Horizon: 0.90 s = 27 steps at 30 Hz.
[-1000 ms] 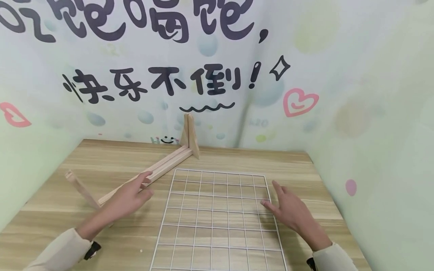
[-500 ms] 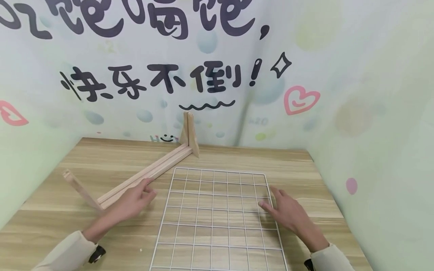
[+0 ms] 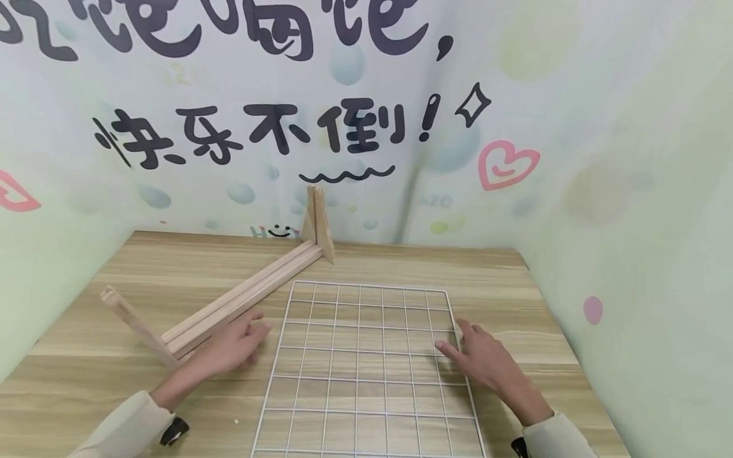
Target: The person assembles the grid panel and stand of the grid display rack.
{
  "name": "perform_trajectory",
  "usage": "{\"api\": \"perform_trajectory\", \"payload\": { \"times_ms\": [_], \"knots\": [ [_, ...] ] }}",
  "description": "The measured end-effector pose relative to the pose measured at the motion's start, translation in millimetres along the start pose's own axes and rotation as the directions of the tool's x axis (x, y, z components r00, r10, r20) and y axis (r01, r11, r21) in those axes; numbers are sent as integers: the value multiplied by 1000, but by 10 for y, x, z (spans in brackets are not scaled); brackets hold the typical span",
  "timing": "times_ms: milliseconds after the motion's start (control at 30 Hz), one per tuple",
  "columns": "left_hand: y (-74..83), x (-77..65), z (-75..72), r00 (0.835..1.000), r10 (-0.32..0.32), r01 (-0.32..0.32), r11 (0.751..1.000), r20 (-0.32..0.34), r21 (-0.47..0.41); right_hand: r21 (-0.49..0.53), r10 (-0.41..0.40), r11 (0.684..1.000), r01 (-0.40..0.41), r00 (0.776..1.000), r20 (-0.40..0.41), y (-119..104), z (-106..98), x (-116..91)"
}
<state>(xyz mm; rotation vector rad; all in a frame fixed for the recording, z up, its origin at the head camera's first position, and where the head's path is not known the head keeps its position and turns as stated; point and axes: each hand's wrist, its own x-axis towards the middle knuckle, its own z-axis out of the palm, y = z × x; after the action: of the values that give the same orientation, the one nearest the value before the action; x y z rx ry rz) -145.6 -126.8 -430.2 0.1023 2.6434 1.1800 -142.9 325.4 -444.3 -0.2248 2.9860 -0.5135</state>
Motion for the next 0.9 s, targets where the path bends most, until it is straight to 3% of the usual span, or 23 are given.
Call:
{"api": "perform_trajectory", "payload": {
  "times_ms": [433, 900],
  "knots": [
    [-9, 12, 77, 1000, -1, 0, 999, 23, 33, -12, 28, 1000, -27, 999, 24, -11, 22, 4],
    [48, 0, 128, 994, -84, 85, 996, 65, -12, -1, 4, 1000, -4, 1000, -13, -10, 76, 21]
  ]
}}
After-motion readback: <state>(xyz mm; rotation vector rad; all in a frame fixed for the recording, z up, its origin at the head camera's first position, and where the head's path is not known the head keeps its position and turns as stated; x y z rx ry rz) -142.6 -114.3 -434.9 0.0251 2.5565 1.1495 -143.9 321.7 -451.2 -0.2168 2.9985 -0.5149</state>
